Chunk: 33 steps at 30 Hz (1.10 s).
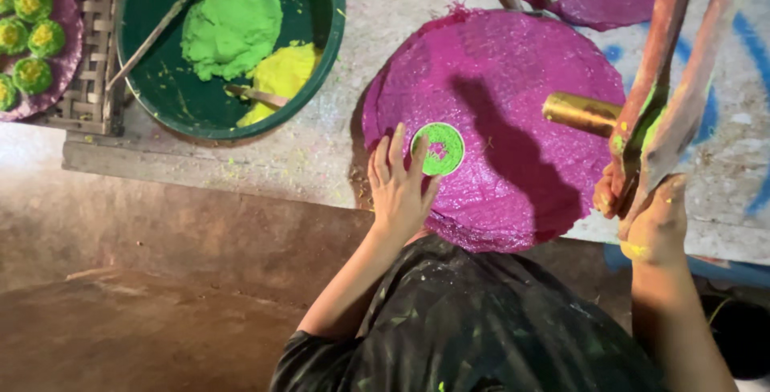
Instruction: The person fills a hand-held stencil tool with green and yellow dough from a bowl and presses it onto a large purple circular base to create patterns.
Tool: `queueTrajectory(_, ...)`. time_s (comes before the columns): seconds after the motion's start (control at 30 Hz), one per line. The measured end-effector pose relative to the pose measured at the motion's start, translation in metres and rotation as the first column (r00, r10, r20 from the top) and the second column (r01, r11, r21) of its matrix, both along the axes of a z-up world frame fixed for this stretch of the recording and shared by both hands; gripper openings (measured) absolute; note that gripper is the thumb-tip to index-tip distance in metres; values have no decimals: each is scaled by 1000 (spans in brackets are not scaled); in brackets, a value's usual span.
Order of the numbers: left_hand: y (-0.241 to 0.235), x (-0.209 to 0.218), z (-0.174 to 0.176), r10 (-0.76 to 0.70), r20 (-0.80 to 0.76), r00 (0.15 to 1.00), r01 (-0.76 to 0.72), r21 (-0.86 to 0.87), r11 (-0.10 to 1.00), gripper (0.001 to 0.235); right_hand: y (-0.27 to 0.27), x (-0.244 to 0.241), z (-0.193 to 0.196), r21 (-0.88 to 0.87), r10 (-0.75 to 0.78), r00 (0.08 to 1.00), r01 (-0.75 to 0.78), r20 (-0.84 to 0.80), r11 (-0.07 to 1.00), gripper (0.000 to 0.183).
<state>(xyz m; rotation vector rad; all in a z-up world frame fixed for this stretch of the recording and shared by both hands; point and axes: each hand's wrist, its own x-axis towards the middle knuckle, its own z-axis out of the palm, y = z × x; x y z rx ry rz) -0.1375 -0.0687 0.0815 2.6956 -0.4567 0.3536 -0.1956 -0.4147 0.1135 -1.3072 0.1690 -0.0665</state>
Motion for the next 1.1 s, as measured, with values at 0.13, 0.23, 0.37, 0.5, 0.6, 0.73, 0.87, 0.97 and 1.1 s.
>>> queueTrajectory(0.13,9,2,4,-51,-21,998,51,5,999,68,-3,-7,0,-2,-23,1000,23,-4,1000,91)
queueTrajectory(0.23,8,9,10,-64,-78,995,53,-140,989,79,-3,-9,0,9,-50,999,50,-10,999,93)
queueTrajectory(0.37,1,28,12,-126,-256,958,75,-201,977,121,-2,-13,-1,111,23,1000,-23,4,993,90)
queueTrajectory(0.5,2,40,13,-124,-261,957,95,-120,988,129,4,-15,0,207,41,997,-28,-61,978,92)
queueTrajectory(0.6,1,50,22,-129,-293,947,93,-134,987,130,9,-17,-10,494,152,987,-108,-51,863,85)
queueTrajectory(0.73,-25,84,61,-190,-266,945,149,-166,975,132,21,-15,-33,854,372,928,-201,9,481,67)
queueTrajectory(0.87,-47,80,118,-546,12,838,488,-465,738,105,35,-14,-33,887,483,849,-377,215,266,62)
queueTrajectory(0.97,-59,50,149,-699,111,706,612,-592,524,83,70,-6,-34,895,519,807,-417,282,161,63)
queueTrajectory(1.1,-66,31,164,-729,150,668,656,-581,481,63,91,4,-35,885,548,778,-445,308,136,65)
